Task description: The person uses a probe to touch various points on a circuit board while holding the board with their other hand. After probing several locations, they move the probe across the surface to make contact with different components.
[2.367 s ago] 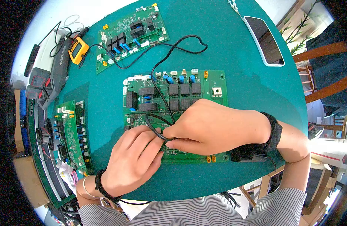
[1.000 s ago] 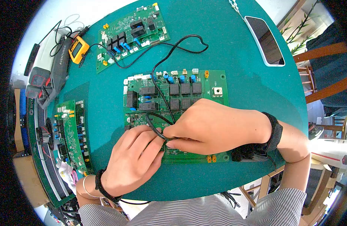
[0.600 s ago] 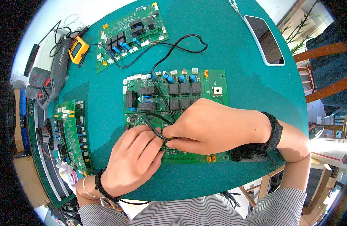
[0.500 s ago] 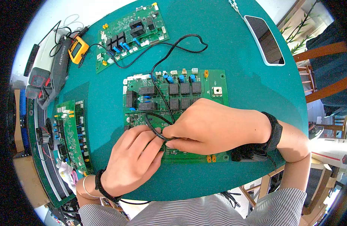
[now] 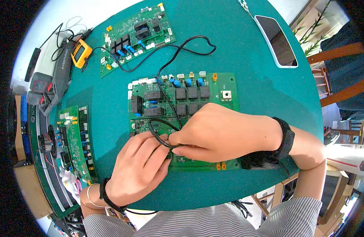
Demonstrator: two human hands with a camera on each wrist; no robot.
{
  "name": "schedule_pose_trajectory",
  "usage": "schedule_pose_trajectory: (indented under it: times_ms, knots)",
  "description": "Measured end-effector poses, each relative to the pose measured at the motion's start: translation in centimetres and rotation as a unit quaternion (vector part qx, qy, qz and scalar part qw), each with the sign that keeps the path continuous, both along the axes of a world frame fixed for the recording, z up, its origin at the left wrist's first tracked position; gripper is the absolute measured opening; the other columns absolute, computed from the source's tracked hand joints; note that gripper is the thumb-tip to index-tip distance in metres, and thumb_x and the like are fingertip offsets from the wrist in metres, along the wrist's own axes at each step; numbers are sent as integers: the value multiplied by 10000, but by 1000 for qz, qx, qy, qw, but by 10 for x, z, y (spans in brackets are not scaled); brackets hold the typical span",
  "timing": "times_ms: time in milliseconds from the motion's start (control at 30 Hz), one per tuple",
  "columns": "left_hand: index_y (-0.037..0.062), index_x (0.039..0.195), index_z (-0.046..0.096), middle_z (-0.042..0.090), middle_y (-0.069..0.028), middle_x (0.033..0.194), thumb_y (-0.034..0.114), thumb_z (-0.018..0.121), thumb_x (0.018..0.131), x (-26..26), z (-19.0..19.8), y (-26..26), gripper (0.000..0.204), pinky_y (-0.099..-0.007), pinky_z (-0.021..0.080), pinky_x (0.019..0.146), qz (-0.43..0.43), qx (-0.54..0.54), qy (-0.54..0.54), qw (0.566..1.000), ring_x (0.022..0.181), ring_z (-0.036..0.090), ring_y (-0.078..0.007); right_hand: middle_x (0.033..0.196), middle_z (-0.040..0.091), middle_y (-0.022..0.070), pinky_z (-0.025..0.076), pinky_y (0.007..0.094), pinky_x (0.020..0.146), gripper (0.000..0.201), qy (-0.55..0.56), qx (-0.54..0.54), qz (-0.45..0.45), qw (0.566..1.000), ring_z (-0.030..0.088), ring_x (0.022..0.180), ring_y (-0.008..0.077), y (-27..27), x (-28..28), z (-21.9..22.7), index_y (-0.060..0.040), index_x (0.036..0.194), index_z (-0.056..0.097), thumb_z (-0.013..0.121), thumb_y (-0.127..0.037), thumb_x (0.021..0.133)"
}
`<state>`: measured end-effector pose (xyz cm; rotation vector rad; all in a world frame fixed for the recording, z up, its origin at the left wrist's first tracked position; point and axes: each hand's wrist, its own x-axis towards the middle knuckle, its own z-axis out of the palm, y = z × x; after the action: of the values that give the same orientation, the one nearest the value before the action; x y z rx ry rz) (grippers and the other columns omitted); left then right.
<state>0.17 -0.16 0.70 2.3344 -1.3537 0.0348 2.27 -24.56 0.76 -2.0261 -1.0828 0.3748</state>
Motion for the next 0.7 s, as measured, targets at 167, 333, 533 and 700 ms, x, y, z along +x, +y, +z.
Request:
schedule_pose_trajectory:
  times_ms: [167, 333, 533, 700]
  knots:
    - [-26, 1095, 633, 640, -156, 1106, 17, 778, 700, 0, 1, 0, 423, -449, 545, 829, 1, 2, 2, 1000, 1016, 619, -372, 675, 610, 183, 493, 472, 587, 203, 3, 0, -3, 1000, 620, 641, 397, 0, 0, -1, -11, 917, 626, 617, -206, 970]
    - [-21, 1108, 637, 641, -158, 1134, 14, 774, 706, 0, 3, 0, 426, -451, 542, 844, 1, 10, 10, 1000, 1041, 618, -375, 683, 616, 187, 499, 469, 592, 195, -5, 0, -3, 1000, 623, 644, 401, 0, 0, 0, -10, 927, 637, 617, -199, 966]
    - [-17, 1097, 636, 638, -154, 1122, 17, 774, 710, 0, 2, 1, 412, -448, 541, 840, 0, 11, 11, 1000, 1033, 615, -372, 686, 619, 188, 502, 469, 595, 195, -2, -2, -5, 1000, 626, 650, 401, 1, 0, 1, -11, 916, 634, 619, -199, 964]
    - [-14, 1080, 634, 635, -153, 1112, 20, 776, 711, 0, 2, 1, 397, -448, 542, 837, 2, 11, 7, 1000, 1027, 613, -371, 687, 620, 185, 500, 474, 595, 202, 0, -9, -3, 1000, 626, 652, 402, 1, 0, 1, -12, 901, 619, 618, -203, 966]
